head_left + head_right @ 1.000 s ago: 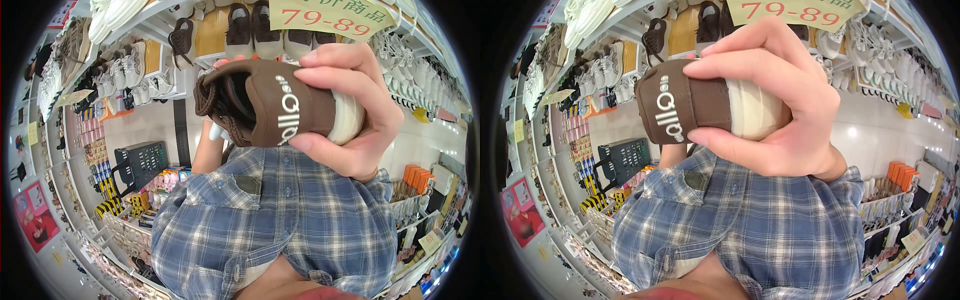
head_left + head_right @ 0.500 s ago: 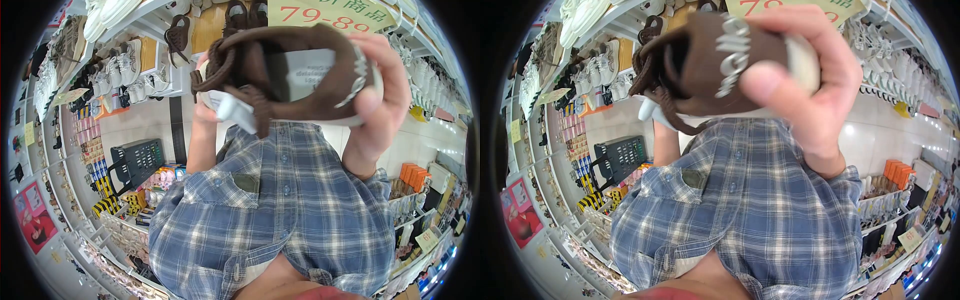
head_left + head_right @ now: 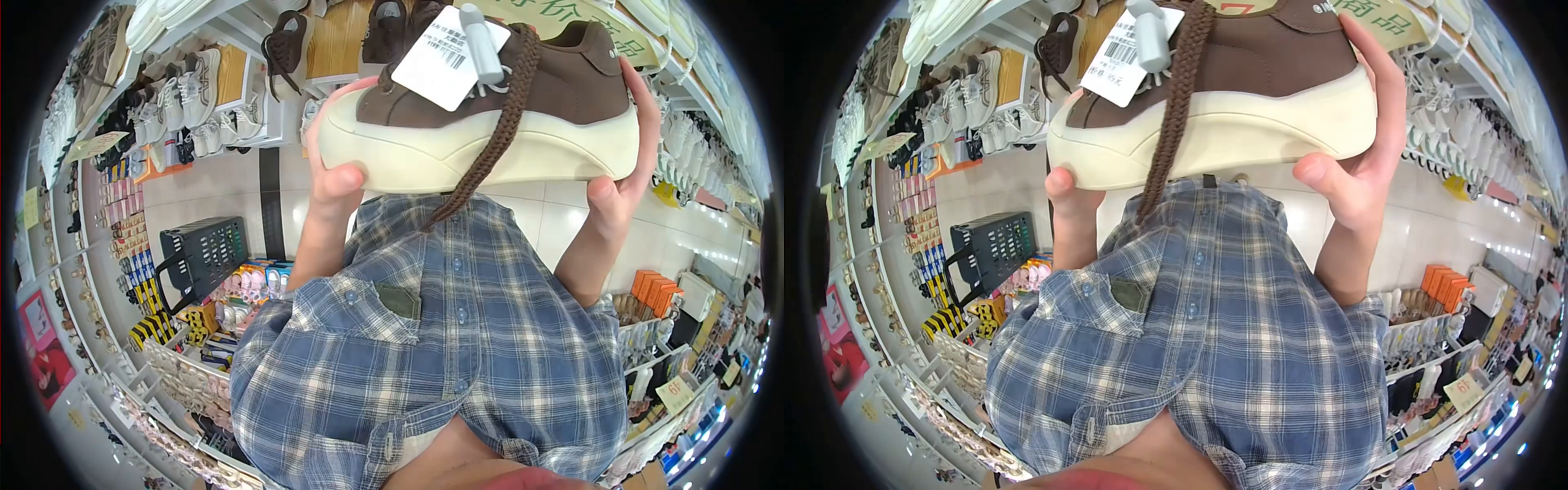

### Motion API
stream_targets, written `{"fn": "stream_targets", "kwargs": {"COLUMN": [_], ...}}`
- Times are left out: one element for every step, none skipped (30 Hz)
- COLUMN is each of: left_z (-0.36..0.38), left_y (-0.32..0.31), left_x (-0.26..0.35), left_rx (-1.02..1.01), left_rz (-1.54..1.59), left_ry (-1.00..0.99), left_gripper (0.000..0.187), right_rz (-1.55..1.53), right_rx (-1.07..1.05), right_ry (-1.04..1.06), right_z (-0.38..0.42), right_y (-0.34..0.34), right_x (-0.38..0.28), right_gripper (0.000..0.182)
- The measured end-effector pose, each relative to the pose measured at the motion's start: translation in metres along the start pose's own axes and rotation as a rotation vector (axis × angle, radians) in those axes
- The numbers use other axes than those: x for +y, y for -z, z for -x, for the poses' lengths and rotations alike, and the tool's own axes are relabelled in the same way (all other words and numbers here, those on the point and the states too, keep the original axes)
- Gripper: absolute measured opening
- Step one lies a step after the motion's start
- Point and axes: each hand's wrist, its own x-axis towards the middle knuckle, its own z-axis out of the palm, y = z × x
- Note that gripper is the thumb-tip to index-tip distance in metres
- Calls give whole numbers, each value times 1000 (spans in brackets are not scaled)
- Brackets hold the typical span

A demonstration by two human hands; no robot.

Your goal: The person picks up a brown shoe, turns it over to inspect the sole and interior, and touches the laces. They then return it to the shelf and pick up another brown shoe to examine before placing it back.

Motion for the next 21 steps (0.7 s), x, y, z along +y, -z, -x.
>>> {"fn": "stream_targets", "kwargs": {"left_z": [-3,-6,-7,-8,-9,-6,-5,-3,-2,-1,0,0,0,0,1,1,1,2,5,9,12], "left_y": [1,3,6,10,13,14,17,21,25,26,29,29,33,36,44,53,62,68,71,76,82], "left_x": [1,1,1,0,0,1,0,-2,-3,-3,-1,0,2,6,7,7,6,5,3,-1,-5], "left_rx": [-23,-46,-72,-98,-125,-111,-109,-106,-102,-84,-52,-17,21,55,70,85,99,99,126,152,176], "left_rz": [-18,-37,-62,-88,-113,-105,-117,-129,-142,-142,-163,-183,-203,-227,-208,-189,-171,-149,-138,-125,-112], "left_ry": [-3,-8,-32,-55,-77,-78,-107,-136,-167,-208,-220,-236,-255,-260,-232,-206,-182,-174,-170,-168,-166], "left_gripper": [104,104,104,105,105,106,106,107,107,107,107,107,107,102,100,98,96,91,92,92,93], "right_rz": [-42,-3,35,74,46,18,-12,-24,-37,-52,-62,-73,-85,-92,-100,-109,-129,-148,-167,-193,-204], "right_rx": [17,74,131,188,212,236,258,254,250,245,207,166,121,93,65,36,-14,-63,-111,-156,-170], "right_ry": [20,-2,-26,-49,-49,-48,-48,-51,-53,-56,-81,-103,-123,-150,-180,-208,-209,-210,-209,-221,-213], "right_z": [1,3,5,7,9,9,9,8,6,5,4,2,-1,-3,-3,-4,-4,-4,-5,-8,-9], "right_y": [-1,-3,-6,-10,-12,-15,-17,-20,-23,-26,-29,-27,-31,-37,-43,-50,-55,-58,-60,-64,-71], "right_x": [5,9,13,16,21,26,28,28,28,28,29,29,29,30,29,30,31,33,36,40,42], "right_gripper": [98,96,93,91,89,86,84,84,85,85,86,87,88,89,90,92,92,92,93,93,94]}}
